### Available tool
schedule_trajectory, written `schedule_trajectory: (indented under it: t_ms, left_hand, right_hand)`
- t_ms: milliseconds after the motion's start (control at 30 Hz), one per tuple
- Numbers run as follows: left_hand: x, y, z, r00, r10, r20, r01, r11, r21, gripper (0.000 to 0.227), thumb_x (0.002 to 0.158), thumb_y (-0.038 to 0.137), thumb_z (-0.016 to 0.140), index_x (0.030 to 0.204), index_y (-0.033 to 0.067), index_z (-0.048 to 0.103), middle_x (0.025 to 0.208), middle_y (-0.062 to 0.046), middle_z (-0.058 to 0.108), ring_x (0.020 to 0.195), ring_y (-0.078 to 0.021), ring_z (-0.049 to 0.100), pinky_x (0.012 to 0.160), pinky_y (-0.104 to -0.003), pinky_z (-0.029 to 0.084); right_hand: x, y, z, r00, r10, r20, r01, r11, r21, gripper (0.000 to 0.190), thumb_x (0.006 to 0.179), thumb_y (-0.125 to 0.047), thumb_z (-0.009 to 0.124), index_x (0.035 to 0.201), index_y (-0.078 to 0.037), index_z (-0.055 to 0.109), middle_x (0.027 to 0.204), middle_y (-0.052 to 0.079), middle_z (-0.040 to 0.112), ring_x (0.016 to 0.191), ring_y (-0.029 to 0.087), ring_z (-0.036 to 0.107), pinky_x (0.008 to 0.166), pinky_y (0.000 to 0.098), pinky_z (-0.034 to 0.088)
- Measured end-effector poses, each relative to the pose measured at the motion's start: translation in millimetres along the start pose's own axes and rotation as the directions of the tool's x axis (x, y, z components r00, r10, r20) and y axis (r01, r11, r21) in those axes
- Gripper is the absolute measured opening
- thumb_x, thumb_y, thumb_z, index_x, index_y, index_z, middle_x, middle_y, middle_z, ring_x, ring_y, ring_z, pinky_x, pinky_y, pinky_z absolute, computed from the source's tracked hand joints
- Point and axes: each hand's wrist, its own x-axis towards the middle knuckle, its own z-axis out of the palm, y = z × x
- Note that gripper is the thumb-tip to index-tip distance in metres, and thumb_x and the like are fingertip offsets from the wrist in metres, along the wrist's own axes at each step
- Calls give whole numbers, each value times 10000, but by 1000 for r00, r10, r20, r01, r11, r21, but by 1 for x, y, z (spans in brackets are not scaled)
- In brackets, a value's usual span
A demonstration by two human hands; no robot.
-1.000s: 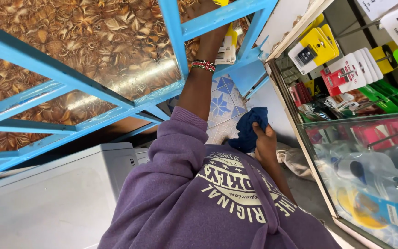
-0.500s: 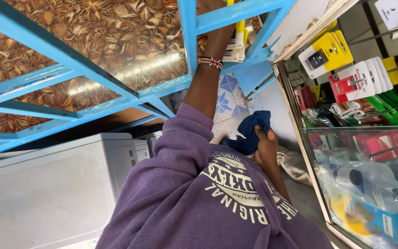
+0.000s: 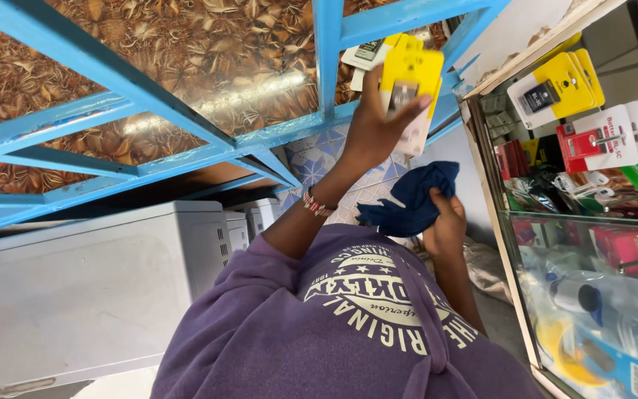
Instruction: Cleaning small electronic accessory boxes using a blue cloth behind a service counter
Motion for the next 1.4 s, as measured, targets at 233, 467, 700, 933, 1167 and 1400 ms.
schedule_trajectory:
  t_ms: [233,467,700,933,1167,1400]
  left_hand:
    - [-33,-63,11,975,138,174,-89,960,-264,726,1033,447,639,1531,24,323,1338,-309,604,1299,-426,580,1067,-601,448]
    - [-16,-144,4,874,103,476,227,778,-586,427,914,170,863,1290,101,673,1148,-79,746,1060,-167,711,969,-369,554]
    - [-23,-120,6,814,180,552,385,545,-745,379,924,4,671,1303,27,686,1183,-139,740,1056,-221,729,961,-409,585]
    - [-12,-136,14,851,103,515,397,517,-759,397,1014,312,692,1302,40,671,1141,-193,756,988,-254,773,916,-459,630]
    - [-31,-73,30,869,-173,463,321,910,-262,950,1016,707,169,1635,-12,132,1663,-307,197,1556,-430,137,1286,-547,75]
    - [-11,-113,12,956,69,284,183,618,-764,937,1009,816,346,1420,10,591,1105,-163,748,950,-191,739,871,-292,612]
  right_hand:
    - [-55,-45,61,910,-248,332,290,954,-81,178,992,-101,717,1132,-5,664,913,129,740,912,230,773,795,373,659]
    - [-85,-58,88,867,-310,390,395,905,-160,191,878,-23,833,968,-37,665,790,69,707,768,128,725,685,300,608]
    - [-80,-54,79,917,-267,295,331,924,-192,175,884,-67,837,988,-63,697,800,79,736,729,146,750,642,283,624]
    - [-74,-87,70,868,-385,315,354,923,151,413,952,-179,687,1324,-29,592,1218,230,711,1144,344,729,1050,547,628]
    - [-73,-67,89,485,-353,800,871,108,-480,626,1017,-230,607,1524,66,392,1546,339,345,1444,581,250,1206,667,210]
    - [-67,-30,77,274,-419,866,956,20,-293,432,1043,-29,426,1452,8,561,1575,193,455,1436,408,406,1185,522,320]
